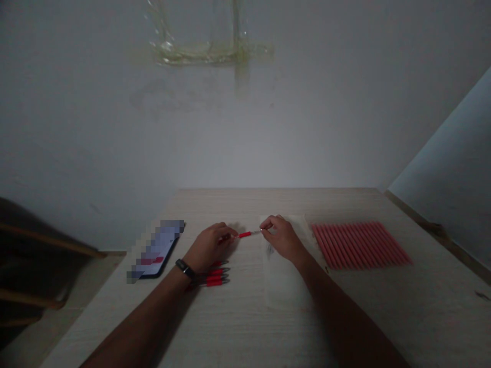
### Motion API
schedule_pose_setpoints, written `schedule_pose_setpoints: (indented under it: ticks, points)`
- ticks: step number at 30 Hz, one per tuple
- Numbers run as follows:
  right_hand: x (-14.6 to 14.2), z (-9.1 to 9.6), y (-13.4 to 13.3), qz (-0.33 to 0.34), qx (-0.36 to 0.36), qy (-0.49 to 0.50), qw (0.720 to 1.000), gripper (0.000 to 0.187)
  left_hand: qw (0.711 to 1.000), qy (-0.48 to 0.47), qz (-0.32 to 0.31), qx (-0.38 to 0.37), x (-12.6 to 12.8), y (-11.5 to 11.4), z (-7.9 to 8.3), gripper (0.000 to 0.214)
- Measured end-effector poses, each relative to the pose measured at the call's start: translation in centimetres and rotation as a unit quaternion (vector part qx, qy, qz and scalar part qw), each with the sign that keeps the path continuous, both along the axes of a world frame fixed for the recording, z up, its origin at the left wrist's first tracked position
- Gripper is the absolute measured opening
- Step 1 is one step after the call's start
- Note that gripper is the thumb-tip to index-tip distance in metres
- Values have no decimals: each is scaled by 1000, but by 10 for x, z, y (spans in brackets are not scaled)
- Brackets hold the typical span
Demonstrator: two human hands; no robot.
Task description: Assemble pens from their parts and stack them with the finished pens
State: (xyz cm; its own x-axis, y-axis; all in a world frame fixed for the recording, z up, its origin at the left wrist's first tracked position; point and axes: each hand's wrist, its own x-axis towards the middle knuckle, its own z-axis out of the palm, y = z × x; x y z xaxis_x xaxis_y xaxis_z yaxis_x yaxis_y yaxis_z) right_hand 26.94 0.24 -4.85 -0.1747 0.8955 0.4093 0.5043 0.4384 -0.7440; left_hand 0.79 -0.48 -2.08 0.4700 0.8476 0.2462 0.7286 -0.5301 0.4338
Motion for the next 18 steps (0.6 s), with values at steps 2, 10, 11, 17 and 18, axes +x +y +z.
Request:
schedule_pose_setpoints:
  ticks: [2,10,11,17,18]
  points:
    - [-1,0,0,7,-6,9,1000,5,1000,0,0,-4,0,0,0,18]
    - [-6,2,-3,31,6,16,999,9,1000,-2,-1,-9,1,-1,2,19]
    - [-6,1,-3,32,6,17,999,9,1000,-1,-2,-9,1,-1,2,18]
    - [-8,-1,-3,46,10,20,999,9,1000,-6,-9,-15,1,-1,1,19]
    - [-9,-1,-4,48,10,19,999,8,1000,-6,-11,-17,2,-1,1,19]
